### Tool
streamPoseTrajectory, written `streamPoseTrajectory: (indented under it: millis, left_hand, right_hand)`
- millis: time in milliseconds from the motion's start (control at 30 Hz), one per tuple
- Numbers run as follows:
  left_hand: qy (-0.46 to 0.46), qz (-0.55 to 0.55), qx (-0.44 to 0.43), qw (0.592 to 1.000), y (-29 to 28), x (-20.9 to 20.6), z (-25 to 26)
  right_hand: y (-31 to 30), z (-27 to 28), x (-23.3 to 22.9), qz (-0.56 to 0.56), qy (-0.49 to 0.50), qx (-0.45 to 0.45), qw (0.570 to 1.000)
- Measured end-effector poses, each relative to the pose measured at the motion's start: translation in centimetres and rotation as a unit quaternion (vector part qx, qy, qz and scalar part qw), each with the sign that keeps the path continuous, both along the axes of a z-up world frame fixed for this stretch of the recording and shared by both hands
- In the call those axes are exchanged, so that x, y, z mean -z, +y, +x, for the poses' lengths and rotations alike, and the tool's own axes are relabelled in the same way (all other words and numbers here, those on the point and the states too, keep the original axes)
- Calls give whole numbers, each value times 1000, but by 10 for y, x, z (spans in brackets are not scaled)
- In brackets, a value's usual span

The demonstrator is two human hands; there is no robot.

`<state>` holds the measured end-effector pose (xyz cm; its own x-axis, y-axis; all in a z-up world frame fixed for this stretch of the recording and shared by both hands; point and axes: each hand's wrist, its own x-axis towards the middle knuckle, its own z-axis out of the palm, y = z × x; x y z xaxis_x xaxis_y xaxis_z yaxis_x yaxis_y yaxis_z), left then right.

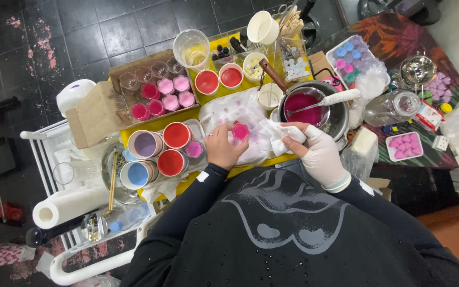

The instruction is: Clean a transparent candle mold with a white cloth while preparing to pour wax.

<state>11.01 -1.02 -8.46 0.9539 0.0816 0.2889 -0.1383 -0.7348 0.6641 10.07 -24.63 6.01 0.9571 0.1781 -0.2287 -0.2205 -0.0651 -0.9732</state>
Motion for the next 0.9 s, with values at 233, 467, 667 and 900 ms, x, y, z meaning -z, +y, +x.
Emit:
streamPoseTrajectory:
  millis: [233,467,667,900]
  left_hand:
    - [-17,-42,15,999,18,-53,-16]
    - [-21,-51,21,998,30,-87,-33]
    - [-21,-55,39,997,37,-104,-35]
    - [-13,-53,55,997,41,-99,-36]
  right_hand:
    - [39,12,0,-121,-90,-4,989]
    - [68,26,44,-108,-53,-46,992]
    - [70,41,85,87,89,-120,985]
    - [78,38,59,127,144,-139,972]
